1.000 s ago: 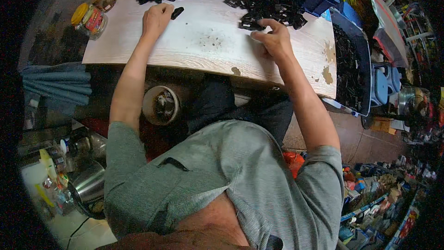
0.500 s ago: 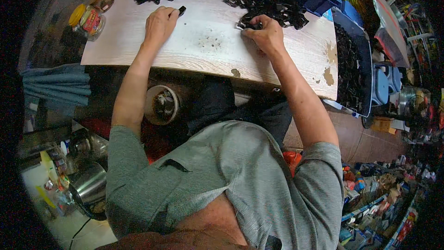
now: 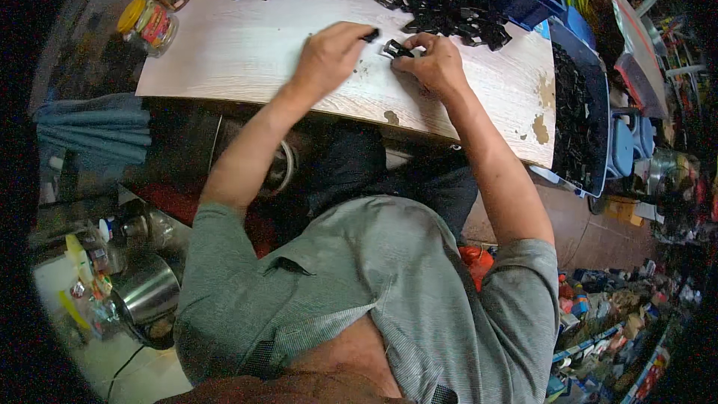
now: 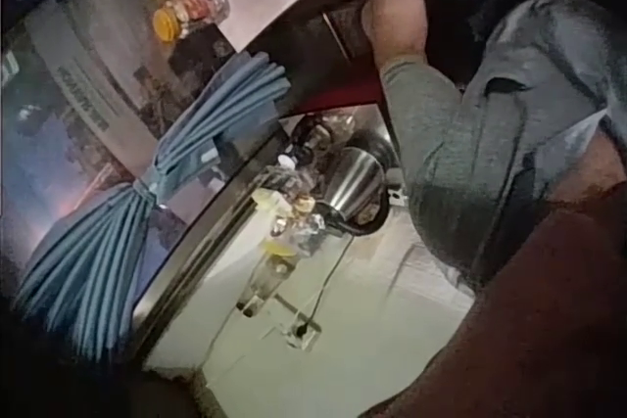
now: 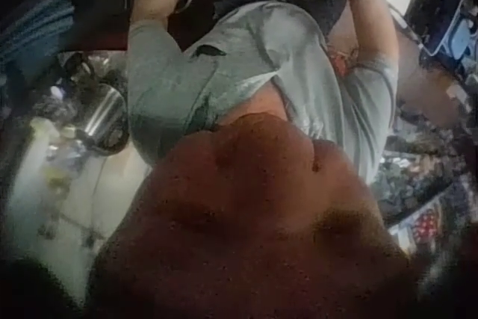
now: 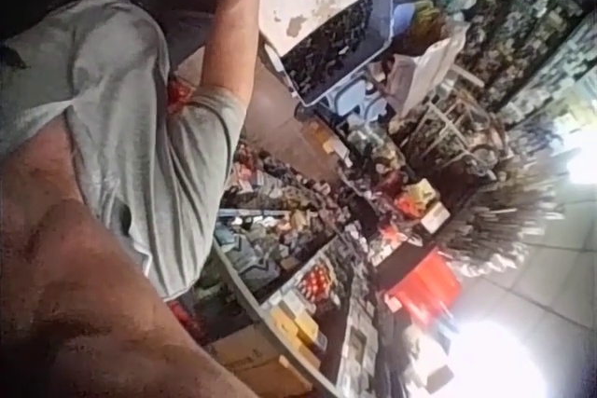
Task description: Assembling small black plastic components at a workbench.
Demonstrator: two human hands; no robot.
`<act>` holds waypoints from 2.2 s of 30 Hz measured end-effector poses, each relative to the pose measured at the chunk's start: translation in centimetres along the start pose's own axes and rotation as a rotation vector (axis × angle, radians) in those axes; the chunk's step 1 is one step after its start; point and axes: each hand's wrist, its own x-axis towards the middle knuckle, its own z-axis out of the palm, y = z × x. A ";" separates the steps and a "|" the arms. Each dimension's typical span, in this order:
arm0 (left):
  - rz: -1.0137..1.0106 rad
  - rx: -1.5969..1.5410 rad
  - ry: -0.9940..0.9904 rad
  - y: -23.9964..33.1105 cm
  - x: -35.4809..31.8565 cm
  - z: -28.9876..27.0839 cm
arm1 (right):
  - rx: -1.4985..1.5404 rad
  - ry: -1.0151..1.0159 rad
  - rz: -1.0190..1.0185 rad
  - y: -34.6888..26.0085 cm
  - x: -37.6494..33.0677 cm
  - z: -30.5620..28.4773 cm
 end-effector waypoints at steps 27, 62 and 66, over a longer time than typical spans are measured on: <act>0.165 0.011 -0.183 3.6 0.8 1.5 | 0.006 -0.051 0.046 0.2 -0.3 -0.5; -0.096 0.594 0.094 -11.3 3.1 -5.4 | 0.568 0.595 0.258 10.7 -3.8 -14.6; -0.054 0.667 0.027 -13.1 2.3 -5.9 | 0.401 0.424 0.238 4.2 -3.9 -9.4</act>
